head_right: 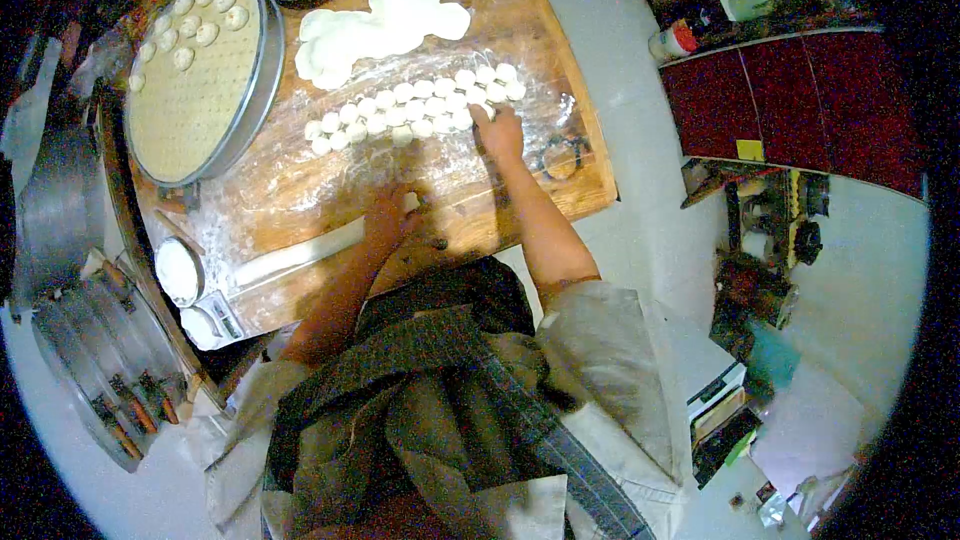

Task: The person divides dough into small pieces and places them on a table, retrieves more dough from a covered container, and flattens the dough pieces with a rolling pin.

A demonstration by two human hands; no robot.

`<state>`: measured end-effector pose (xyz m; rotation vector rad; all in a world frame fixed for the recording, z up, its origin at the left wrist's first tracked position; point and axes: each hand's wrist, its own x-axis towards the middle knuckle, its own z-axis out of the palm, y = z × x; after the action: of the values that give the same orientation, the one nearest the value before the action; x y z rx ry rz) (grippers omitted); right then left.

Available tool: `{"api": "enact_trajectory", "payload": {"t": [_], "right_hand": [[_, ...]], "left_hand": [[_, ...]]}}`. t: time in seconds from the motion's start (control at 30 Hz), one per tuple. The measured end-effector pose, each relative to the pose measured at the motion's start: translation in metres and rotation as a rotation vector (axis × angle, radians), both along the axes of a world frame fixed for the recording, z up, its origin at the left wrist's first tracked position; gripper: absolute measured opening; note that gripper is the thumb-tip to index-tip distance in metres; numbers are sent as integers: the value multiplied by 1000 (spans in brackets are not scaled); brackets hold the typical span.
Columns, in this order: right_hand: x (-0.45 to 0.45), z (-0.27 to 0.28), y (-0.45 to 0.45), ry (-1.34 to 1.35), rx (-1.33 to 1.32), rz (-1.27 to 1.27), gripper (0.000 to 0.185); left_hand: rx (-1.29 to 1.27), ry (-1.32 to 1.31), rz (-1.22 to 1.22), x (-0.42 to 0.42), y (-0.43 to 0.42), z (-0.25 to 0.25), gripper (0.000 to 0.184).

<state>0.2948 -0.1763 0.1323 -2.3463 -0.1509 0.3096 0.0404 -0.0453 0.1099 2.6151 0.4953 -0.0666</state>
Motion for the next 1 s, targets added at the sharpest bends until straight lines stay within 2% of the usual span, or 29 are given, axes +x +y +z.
{"api": "enact_trajectory", "payload": {"t": [0.07, 0.1, 0.13, 0.17, 0.23, 0.27, 0.33, 0.37, 0.43, 0.47, 0.53, 0.57, 0.67, 0.7, 0.73, 0.77, 0.8, 0.83, 0.87, 0.9, 0.93, 0.97, 1.0], "right_hand": [[-34, -1, 1, 152, -94, 28, 53], [-39, 13, 3, 204, -69, 34, 53], [-81, -14, 19, 253, -136, 237, 54], [-105, -24, 30, 288, -173, 338, 56], [-144, -20, 55, 412, -132, 429, 59], [-158, -27, 65, 411, -107, 421, 56], [-172, -35, 80, 441, -20, 278, 52], [-174, -37, 82, 446, -16, 283, 52], [-175, -32, 81, 240, 53, 354, 43], [-175, -30, 82, 237, 51, 351, 43], [-176, -24, 79, 221, 101, 321, 34], [-173, -21, 73, 218, 94, 315, 34], [-156, 1, 58, 182, 194, 299, 25], [-149, 14, 55, 310, 206, 362, 23], [-139, 18, 43, 441, 207, 412, 21], [-130, 18, 41, 438, 206, 410, 21], [-129, 15, 40, 413, 316, 379, 21], [-112, 17, 27, 376, 408, 339, 21], [-75, 22, 7, 468, 369, 131, 24], [-38, 26, -9, 568, 339, -82, 27], [-30, -18, -15, 413, 266, -106, 34], [-8, -32, -30, 385, 235, -167, 37], [10, -52, -38, 398, 314, -207, 37]], "left_hand": [[27, -8, 69, -10, 0, -14, 51], [135, -5, 25, -18, 2, -36, 50], [242, -19, -14, -20, 6, -46, 49], [244, -27, -12, -20, 9, -44, 49], [-11, -8, 54, -15, 17, -33, 44], [-5, -5, 59, -18, 21, -23, 44], [-232, -231, 92, -21, 30, 14, 38], [-227, -226, 96, -22, 35, 15, 38], [-76, -214, -54, -22, 40, 5, 36], [-78, -216, -57, -19, 37, -1, 36], [-183, 17, 162, -9, 24, -15, 36], [-190, 15, 157, -3, 21, -23, 36], [-241, 235, 116, 16, 16, -24, 38], [-160, 220, 53, 19, 23, -3, 41], [-126, 212, 14, 25, 21, -5, 42], [-91, 203, -24, 30, 20, -5, 43], [-111, 180, 66, 26, 24, -24, 47], [-147, 145, 147, 43, 13, -21, 51], [-154, 140, 135, 51, 10, -15, 51], [-174, 272, 109, 58, 14, 25, 54], [-183, 340, 106, 54, 15, 30, 56], [-191, 408, 101, 49, 16, 34, 58], [-168, 245, 64, 36, 20, 5, 58]]}}
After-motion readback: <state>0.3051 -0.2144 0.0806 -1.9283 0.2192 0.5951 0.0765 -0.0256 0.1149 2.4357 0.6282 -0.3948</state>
